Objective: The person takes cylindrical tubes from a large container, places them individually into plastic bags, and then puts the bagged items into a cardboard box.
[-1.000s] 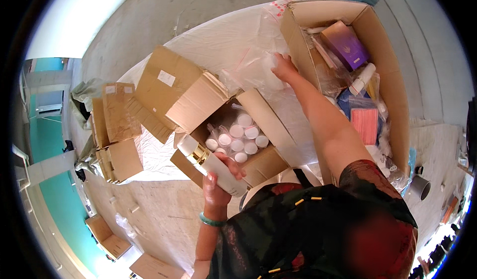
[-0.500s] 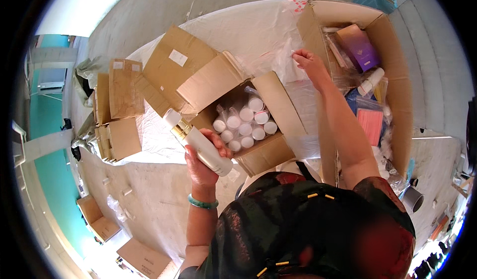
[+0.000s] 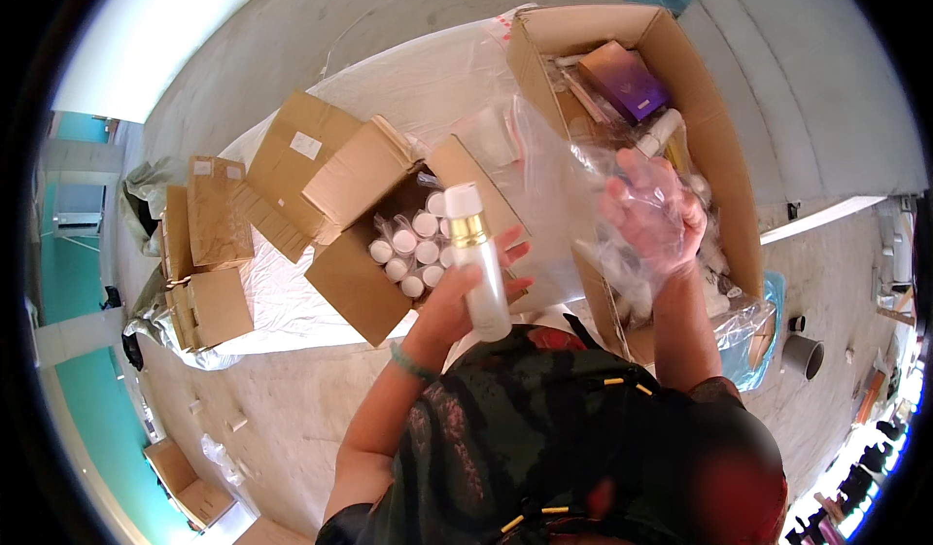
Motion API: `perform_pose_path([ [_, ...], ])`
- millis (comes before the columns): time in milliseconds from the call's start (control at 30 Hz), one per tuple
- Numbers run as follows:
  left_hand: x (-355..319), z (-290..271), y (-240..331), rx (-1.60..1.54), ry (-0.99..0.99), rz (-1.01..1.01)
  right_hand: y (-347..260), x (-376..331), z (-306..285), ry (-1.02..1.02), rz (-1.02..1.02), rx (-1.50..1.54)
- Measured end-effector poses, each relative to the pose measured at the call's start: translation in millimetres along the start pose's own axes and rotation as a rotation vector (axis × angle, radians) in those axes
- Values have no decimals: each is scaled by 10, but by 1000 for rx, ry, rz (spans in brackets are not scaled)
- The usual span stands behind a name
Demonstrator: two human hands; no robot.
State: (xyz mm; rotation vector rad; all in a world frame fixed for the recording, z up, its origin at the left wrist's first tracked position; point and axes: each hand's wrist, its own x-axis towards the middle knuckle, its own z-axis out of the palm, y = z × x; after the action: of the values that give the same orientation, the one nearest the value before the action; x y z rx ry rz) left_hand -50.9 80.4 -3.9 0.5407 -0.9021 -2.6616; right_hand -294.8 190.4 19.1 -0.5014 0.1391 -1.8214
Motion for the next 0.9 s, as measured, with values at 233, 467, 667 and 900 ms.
perform_pose_path([
  [233, 347, 130, -91, -223, -221, 27, -5, -502, 45, 228, -110, 298],
  [467, 254, 294, 252, 147, -96, 185, -98, -617, -98, 605, -190, -300],
  [667, 132, 260, 413, 680, 152, 234, 25, -498, 433, 733, -178, -1097],
  [900, 39, 282, 386, 1286, 98, 482, 890, 48, 869, 415, 81, -1177],
])
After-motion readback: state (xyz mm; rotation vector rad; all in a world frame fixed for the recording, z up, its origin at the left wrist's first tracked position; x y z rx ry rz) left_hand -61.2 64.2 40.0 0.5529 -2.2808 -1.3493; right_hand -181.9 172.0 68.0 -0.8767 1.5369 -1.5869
